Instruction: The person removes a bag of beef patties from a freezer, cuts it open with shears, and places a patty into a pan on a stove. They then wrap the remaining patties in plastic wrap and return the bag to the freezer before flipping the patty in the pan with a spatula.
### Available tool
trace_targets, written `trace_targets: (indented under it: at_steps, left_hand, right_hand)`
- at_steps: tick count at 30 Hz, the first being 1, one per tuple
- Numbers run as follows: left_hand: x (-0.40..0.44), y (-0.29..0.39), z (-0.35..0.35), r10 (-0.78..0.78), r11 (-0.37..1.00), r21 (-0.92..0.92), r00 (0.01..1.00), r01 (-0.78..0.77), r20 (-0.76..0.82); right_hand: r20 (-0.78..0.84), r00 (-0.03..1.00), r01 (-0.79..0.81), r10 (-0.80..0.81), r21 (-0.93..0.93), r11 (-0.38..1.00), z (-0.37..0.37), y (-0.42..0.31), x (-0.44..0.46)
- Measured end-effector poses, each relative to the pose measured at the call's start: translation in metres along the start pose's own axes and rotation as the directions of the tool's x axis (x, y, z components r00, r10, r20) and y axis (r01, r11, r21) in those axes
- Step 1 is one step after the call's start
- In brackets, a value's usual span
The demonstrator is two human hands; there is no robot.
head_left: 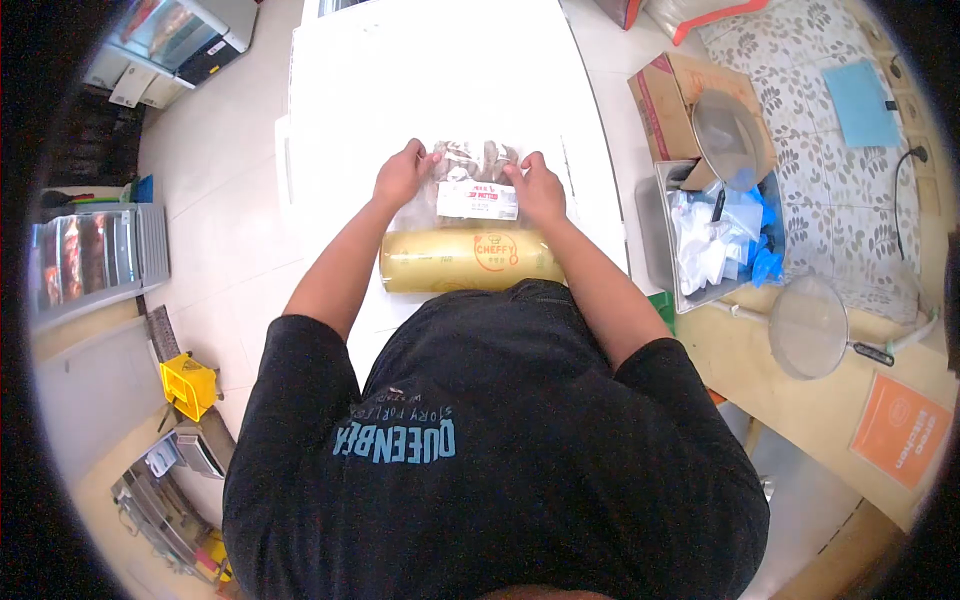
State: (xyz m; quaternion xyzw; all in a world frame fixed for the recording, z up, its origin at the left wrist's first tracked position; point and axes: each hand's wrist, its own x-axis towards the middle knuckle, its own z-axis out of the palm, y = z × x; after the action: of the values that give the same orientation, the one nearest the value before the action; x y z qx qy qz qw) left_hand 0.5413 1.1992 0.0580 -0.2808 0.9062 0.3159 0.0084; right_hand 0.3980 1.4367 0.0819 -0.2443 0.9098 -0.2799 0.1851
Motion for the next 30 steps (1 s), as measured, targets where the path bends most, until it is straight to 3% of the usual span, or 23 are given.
trace_targets:
  at_steps: [2, 5, 7, 9, 10, 12, 16, 17, 19, 22, 23, 24, 25, 27, 28, 30]
  left_hand:
    - [0.002, -0.012, 0.029, -0.052, 0.98, -0.196, 0.989, 0.024, -0.139]
    - [0.01, -0.024, 0.032, -0.033, 0.949, -0.315, 0.998, 0.016, -0.049]
    - [0.017, -0.029, 0.037, -0.017, 0.929, -0.369, 1.0, 0.011, -0.013]
    - [0.021, -0.031, 0.06, 0.159, 0.925, -0.284, 0.937, -0.251, -0.31]
    - [0.02, -0.024, 0.061, 0.159, 0.925, -0.283, 0.937, -0.252, -0.311]
    - [0.015, -0.011, 0.064, -0.123, 0.828, -0.56, 0.978, 0.007, -0.17]
    - [-0.001, 0.022, 0.023, -0.161, 0.831, -0.545, 0.986, 0.112, -0.042]
    - [-0.008, 0.032, 0.017, -0.167, 0.772, -0.626, 0.985, 0.11, -0.033]
    - [-0.016, 0.042, 0.007, -0.168, 0.71, -0.697, 0.985, 0.1, -0.03]
    - [-0.027, 0.051, -0.005, -0.108, 0.659, -0.752, 0.992, 0.019, -0.069]
    - [-0.034, 0.057, -0.009, -0.006, 0.651, -0.739, 0.973, -0.171, -0.231]
    - [-0.041, 0.063, -0.014, 0.092, 0.624, -0.696, 0.918, -0.356, -0.387]
    - [-0.05, 0.07, -0.021, 0.094, 0.625, -0.693, 0.916, -0.36, -0.391]
    - [-0.074, 0.086, -0.033, 0.218, 0.566, -0.625, 0.829, -0.538, -0.516]
    - [-0.085, 0.095, -0.039, 0.22, 0.566, -0.623, 0.827, -0.54, -0.517]
    - [-0.109, 0.111, -0.045, 0.301, 0.483, -0.547, 0.717, -0.683, -0.629]
  right_hand:
    - [0.051, 0.999, -0.022, 0.02, 0.037, 0.999, 0.011, 0.011, 0.011]
    - [-0.033, 0.999, 0.048, -0.043, 0.188, 0.981, 0.033, 0.024, 0.023]
    - [0.129, 0.992, -0.033, 0.005, 0.218, 0.975, 0.041, 0.026, 0.03]
    - [0.225, 0.972, -0.116, 0.064, 0.224, 0.968, 0.025, 0.01, 0.032]
    - [0.315, 0.942, -0.195, 0.12, 0.221, 0.955, 0.021, 0.007, 0.033]
    - [0.305, 0.949, -0.177, 0.076, 0.321, 0.93, 0.022, 0.009, 0.032]
    - [0.23, 0.969, -0.062, -0.087, 0.573, 0.817, 0.041, 0.034, 0.034]
    - [0.228, 0.969, -0.06, -0.09, 0.575, 0.816, 0.036, 0.026, 0.029]
    - [0.282, 0.953, -0.172, -0.113, 0.809, 0.562, 0.022, 0.009, 0.017]
    - [0.194, 0.974, -0.119, -0.115, 0.876, 0.467, -0.002, -0.013, -0.003]
    - [0.19, 0.975, -0.114, -0.119, 0.878, 0.465, -0.008, -0.015, -0.01]
    - [0.121, 0.975, -0.011, -0.185, 0.862, 0.506, -0.015, -0.015, -0.018]
    - [0.055, 0.966, 0.093, -0.253, 0.837, 0.538, -0.022, -0.016, -0.026]
    - [0.043, 0.945, 0.143, -0.324, 0.837, 0.528, -0.042, -0.021, -0.048]
    - [0.037, 0.92, 0.187, -0.391, 0.835, 0.517, -0.051, -0.026, -0.06]
    - [-0.022, 0.894, 0.269, -0.448, 0.825, 0.497, -0.062, -0.034, -0.087]
